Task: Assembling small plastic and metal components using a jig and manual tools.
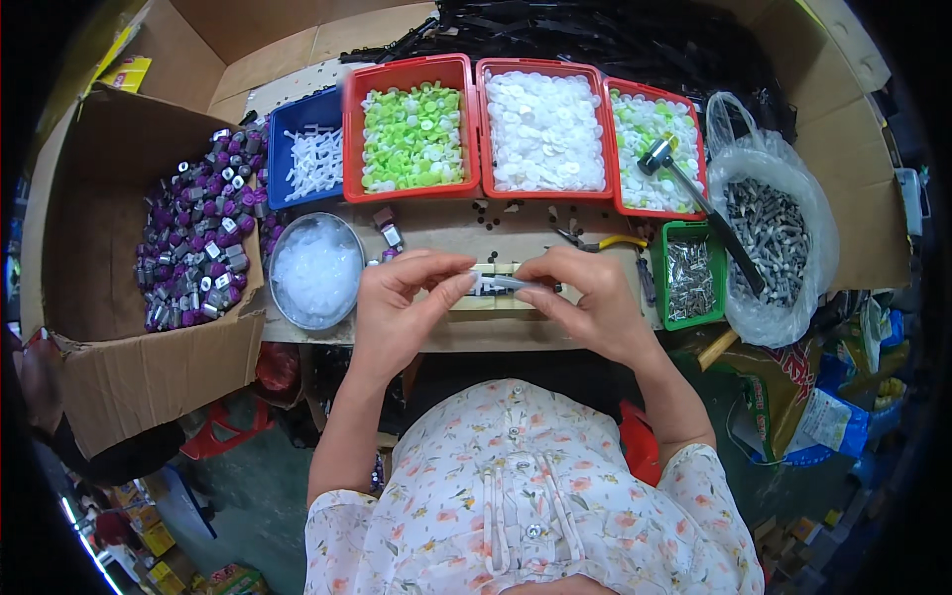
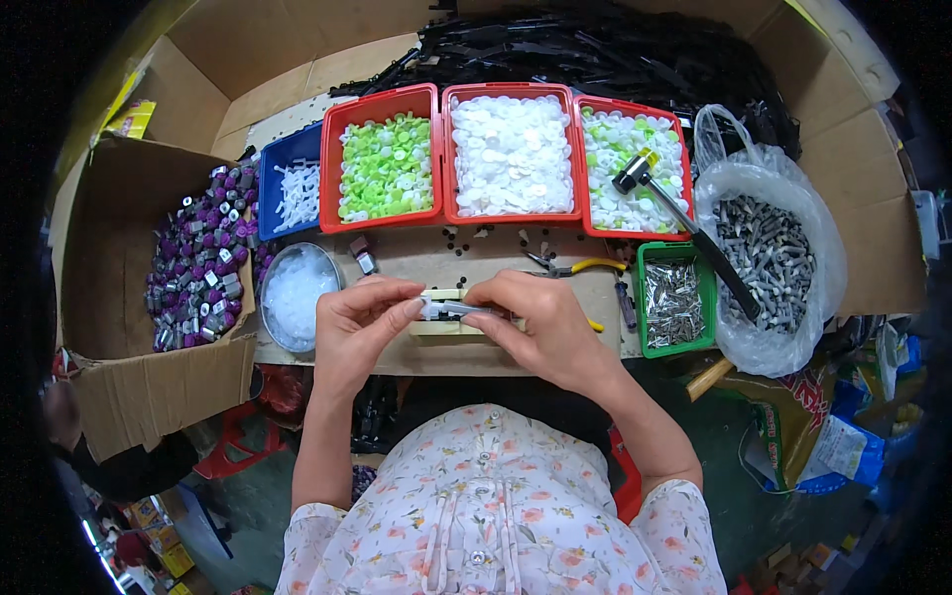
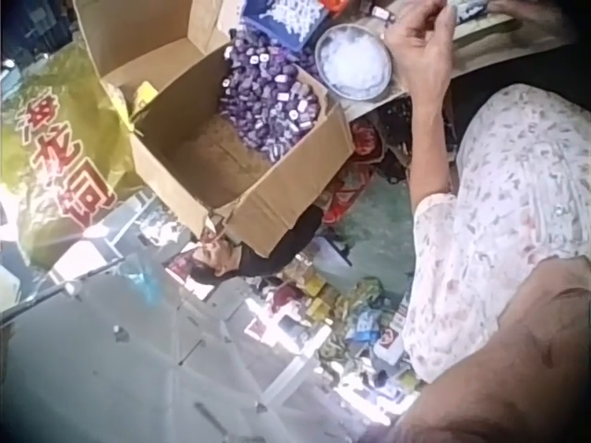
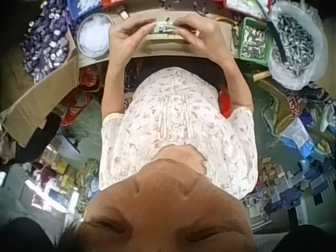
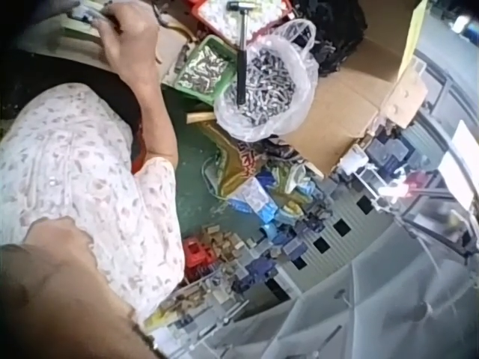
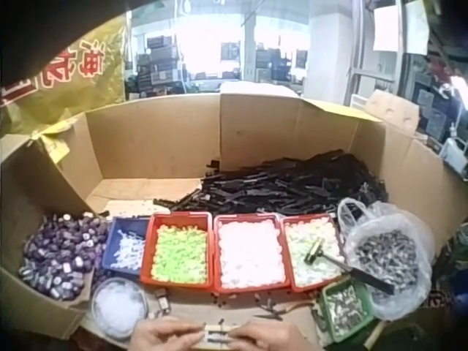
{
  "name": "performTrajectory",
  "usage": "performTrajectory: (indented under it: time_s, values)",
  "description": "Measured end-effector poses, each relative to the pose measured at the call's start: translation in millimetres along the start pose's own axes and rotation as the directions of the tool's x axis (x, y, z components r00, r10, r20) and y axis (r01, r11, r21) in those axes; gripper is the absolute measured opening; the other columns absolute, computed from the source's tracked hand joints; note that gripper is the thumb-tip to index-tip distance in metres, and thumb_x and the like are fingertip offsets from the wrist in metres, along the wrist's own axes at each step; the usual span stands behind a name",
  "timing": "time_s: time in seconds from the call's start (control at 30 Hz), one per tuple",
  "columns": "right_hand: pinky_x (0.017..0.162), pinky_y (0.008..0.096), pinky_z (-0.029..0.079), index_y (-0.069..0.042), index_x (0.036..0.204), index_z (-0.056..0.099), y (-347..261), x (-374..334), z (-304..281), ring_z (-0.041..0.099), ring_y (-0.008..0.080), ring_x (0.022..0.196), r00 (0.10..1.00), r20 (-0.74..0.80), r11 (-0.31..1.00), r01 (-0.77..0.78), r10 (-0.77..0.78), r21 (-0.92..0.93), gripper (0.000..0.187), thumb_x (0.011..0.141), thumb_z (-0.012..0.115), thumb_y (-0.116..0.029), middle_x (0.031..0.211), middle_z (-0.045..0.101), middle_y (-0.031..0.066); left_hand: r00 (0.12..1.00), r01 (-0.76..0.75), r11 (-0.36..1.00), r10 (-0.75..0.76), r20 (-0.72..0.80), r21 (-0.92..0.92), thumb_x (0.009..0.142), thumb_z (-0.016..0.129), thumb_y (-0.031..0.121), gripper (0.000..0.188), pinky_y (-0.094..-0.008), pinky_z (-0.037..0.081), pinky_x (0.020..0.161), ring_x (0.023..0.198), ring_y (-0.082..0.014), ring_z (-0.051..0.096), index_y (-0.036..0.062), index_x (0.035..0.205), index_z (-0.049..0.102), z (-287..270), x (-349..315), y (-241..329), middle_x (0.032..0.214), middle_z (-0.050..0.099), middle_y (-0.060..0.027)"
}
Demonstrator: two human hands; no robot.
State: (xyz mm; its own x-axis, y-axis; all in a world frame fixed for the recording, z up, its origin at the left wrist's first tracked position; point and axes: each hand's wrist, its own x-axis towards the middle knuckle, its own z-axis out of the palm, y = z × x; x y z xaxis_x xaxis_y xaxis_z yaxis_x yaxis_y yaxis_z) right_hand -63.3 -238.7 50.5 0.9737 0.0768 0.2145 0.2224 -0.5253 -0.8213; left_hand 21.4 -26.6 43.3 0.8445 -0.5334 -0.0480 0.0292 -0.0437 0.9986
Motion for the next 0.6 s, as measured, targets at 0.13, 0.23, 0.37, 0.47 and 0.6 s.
performTrajectory:
  time_s: [0.13, 0.23, 0.37, 0.47, 0.6]
  values:
    - [0.065, 0.0264, 0.048, 0.002, 0.098, 0.069, 6.4, -0.8, -9.6, 0.062, 0.0112, 0.071, 0.975, 0.062, 0.947, -0.221, 0.213, 0.231, 0.017, 0.085, 0.072, -0.008, 0.082, 0.068, 0.0063, 0.971, -0.240, 0.924, 0.231, 0.063, 0.297, 0.080, 0.075, -0.001, 0.019, -0.0276, 0.050, 0.066, 0.078, -0.0150, 0.065, -0.0021, 0.099, 0.073, 6.7, -0.2, 9.4, 0.086, 0.070, -0.0085]
    - [0.065, 0.0246, 0.048, 0.003, 0.098, 0.070, 10.0, -4.0, -10.1, 0.061, 0.0082, 0.071, 0.951, 0.118, 0.888, -0.309, 0.286, 0.340, 0.017, 0.086, 0.072, -0.009, 0.081, 0.069, 0.0043, 0.940, -0.341, 0.855, 0.311, 0.140, 0.391, 0.082, 0.074, 0.000, 0.016, -0.0269, 0.049, 0.065, 0.074, -0.0148, 0.065, -0.0010, 0.097, 0.074, 5.6, -0.1, 5.8, 0.084, 0.070, -0.0091]
    - [0.064, 0.0246, 0.048, 0.003, 0.097, 0.070, 8.8, -6.1, -10.1, 0.060, 0.0088, 0.070, 0.961, 0.125, 0.880, -0.276, 0.246, 0.386, 0.017, 0.086, 0.072, -0.010, 0.081, 0.068, 0.0047, 0.967, -0.253, 0.892, 0.217, 0.134, 0.375, 0.083, 0.073, 0.002, 0.013, -0.0262, 0.048, 0.063, 0.071, -0.0137, 0.064, -0.0021, 0.096, 0.074, 8.8, 1.5, 4.5, 0.082, 0.070, -0.0094]
    - [0.065, 0.0247, 0.048, 0.002, 0.097, 0.070, 8.6, -6.3, -9.3, 0.061, 0.0093, 0.070, 0.969, 0.085, 0.909, -0.247, 0.232, 0.337, 0.016, 0.086, 0.072, -0.010, 0.080, 0.068, 0.0052, 0.982, -0.178, 0.921, 0.143, 0.123, 0.346, 0.085, 0.072, 0.004, 0.013, -0.0255, 0.047, 0.060, 0.067, -0.0123, 0.062, -0.0029, 0.096, 0.073, 10.7, 1.8, 2.7, 0.078, 0.069, -0.0083]
    - [0.065, 0.0247, 0.048, 0.002, 0.097, 0.070, 8.0, -4.5, -7.0, 0.061, 0.0099, 0.070, 0.989, 0.038, 0.956, -0.148, 0.143, 0.253, 0.016, 0.086, 0.072, -0.010, 0.080, 0.068, 0.0059, 0.991, -0.108, 0.953, 0.083, 0.101, 0.282, 0.087, 0.071, 0.005, 0.013, -0.0250, 0.045, 0.058, 0.064, -0.0107, 0.059, -0.0037, 0.095, 0.073, 14.2, 2.2, -3.1, 0.075, 0.067, -0.0066]
